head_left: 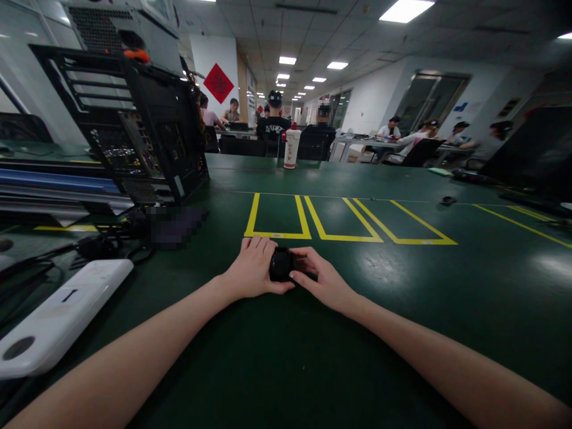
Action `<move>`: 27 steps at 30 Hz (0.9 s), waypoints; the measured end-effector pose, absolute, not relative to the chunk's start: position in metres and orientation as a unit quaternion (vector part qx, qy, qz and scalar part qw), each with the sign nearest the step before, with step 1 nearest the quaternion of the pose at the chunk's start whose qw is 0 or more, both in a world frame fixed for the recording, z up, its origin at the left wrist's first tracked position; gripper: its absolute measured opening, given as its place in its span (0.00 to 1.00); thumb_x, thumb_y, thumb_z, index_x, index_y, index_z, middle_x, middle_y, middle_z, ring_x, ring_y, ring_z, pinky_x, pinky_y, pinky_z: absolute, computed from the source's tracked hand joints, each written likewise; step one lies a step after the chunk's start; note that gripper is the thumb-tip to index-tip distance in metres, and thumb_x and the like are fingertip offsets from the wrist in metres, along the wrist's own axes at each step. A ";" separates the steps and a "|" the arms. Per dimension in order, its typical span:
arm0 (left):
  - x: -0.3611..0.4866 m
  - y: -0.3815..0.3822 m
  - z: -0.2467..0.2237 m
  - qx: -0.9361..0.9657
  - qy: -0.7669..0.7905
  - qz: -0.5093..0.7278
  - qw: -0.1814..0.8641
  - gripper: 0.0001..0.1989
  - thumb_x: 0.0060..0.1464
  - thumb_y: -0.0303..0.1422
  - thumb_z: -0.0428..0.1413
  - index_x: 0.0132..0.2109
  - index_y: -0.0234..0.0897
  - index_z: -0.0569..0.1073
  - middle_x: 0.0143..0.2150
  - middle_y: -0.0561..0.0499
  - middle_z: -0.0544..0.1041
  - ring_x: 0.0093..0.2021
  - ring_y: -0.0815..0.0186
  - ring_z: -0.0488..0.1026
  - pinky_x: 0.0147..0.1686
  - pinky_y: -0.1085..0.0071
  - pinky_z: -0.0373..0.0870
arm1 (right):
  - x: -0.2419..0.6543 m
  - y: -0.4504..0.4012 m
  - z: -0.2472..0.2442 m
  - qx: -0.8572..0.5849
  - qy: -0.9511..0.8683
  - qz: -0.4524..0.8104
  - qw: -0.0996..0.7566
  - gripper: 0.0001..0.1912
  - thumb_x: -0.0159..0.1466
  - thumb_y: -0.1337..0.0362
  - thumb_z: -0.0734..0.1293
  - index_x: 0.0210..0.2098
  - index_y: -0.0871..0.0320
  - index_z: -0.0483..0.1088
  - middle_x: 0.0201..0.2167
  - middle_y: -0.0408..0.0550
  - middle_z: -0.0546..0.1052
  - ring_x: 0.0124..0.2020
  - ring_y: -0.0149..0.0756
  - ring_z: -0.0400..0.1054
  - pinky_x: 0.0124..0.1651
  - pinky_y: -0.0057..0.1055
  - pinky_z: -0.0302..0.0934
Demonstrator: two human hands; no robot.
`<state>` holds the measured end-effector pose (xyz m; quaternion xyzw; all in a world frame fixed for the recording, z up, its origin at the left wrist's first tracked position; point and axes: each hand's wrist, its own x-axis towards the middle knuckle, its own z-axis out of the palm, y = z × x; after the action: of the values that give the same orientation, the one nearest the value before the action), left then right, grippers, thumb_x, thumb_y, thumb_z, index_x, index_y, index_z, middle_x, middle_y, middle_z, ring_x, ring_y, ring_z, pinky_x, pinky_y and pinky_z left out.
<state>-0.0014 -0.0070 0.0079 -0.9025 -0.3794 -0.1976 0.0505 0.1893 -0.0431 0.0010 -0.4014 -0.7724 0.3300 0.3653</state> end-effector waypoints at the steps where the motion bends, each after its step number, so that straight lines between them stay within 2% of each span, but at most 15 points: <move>1: -0.001 -0.007 0.008 -0.903 -0.378 -0.197 0.049 0.33 0.41 0.57 0.49 0.43 0.31 0.64 0.40 0.43 0.66 0.40 0.55 0.62 0.41 0.59 0.56 | 0.190 -0.044 0.001 -0.397 -0.775 0.332 0.361 0.19 0.59 0.67 0.62 0.49 0.55 0.57 0.46 0.49 0.66 0.46 0.37 0.65 0.49 0.42 0.63; 5: -0.001 -0.007 0.008 -0.902 -0.380 -0.200 0.044 0.34 0.41 0.58 0.48 0.43 0.32 0.64 0.40 0.43 0.66 0.40 0.54 0.62 0.41 0.59 0.57 | 0.189 -0.045 0.002 -0.386 -0.782 0.327 0.365 0.19 0.58 0.67 0.63 0.48 0.54 0.57 0.44 0.49 0.65 0.44 0.37 0.66 0.48 0.43 0.64; 10: -0.001 -0.006 0.008 -0.901 -0.383 -0.198 0.044 0.34 0.40 0.57 0.50 0.44 0.32 0.64 0.40 0.43 0.66 0.40 0.54 0.62 0.41 0.59 0.57 | 0.188 -0.044 0.000 -0.373 -0.776 0.316 0.398 0.13 0.59 0.66 0.62 0.44 0.55 0.60 0.45 0.49 0.64 0.46 0.37 0.64 0.48 0.39 0.64; 15: 0.000 -0.006 0.008 -0.901 -0.380 -0.203 0.047 0.34 0.39 0.57 0.51 0.43 0.30 0.64 0.39 0.43 0.66 0.40 0.55 0.62 0.41 0.59 0.57 | 0.188 -0.043 0.000 -0.402 -0.765 0.330 0.381 0.21 0.58 0.68 0.63 0.50 0.54 0.56 0.47 0.50 0.65 0.47 0.38 0.63 0.50 0.41 0.62; 17: 0.000 -0.007 0.008 -0.900 -0.380 -0.206 0.047 0.33 0.39 0.56 0.51 0.42 0.31 0.64 0.38 0.43 0.66 0.39 0.55 0.62 0.40 0.59 0.57 | 0.188 -0.043 0.000 -0.401 -0.765 0.342 0.370 0.21 0.58 0.68 0.63 0.50 0.55 0.56 0.47 0.50 0.65 0.48 0.38 0.63 0.51 0.42 0.61; 22: -0.001 -0.008 0.010 -0.902 -0.376 -0.207 0.049 0.33 0.40 0.56 0.50 0.43 0.31 0.64 0.38 0.43 0.66 0.38 0.55 0.62 0.39 0.59 0.57 | 0.188 -0.043 0.002 -0.376 -0.771 0.351 0.376 0.18 0.57 0.68 0.64 0.46 0.55 0.58 0.43 0.48 0.66 0.45 0.36 0.65 0.50 0.41 0.62; 25: -0.001 -0.009 0.011 -0.903 -0.376 -0.202 0.056 0.34 0.39 0.56 0.51 0.44 0.30 0.64 0.38 0.43 0.66 0.39 0.54 0.62 0.40 0.59 0.57 | 0.188 -0.043 0.002 -0.374 -0.762 0.344 0.401 0.12 0.58 0.68 0.63 0.42 0.55 0.60 0.43 0.47 0.65 0.46 0.36 0.64 0.50 0.40 0.63; 27: -0.001 -0.009 0.010 -0.903 -0.378 -0.200 0.053 0.34 0.39 0.56 0.51 0.44 0.30 0.64 0.38 0.43 0.66 0.39 0.55 0.62 0.40 0.59 0.57 | 0.188 -0.043 0.002 -0.380 -0.753 0.350 0.407 0.11 0.58 0.68 0.63 0.41 0.56 0.60 0.44 0.47 0.65 0.46 0.36 0.64 0.50 0.40 0.62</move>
<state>-0.0008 -0.0086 0.0104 -0.9026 -0.3775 -0.1999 0.0530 0.1879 -0.0427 0.0018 -0.3805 -0.7532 0.3501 0.4066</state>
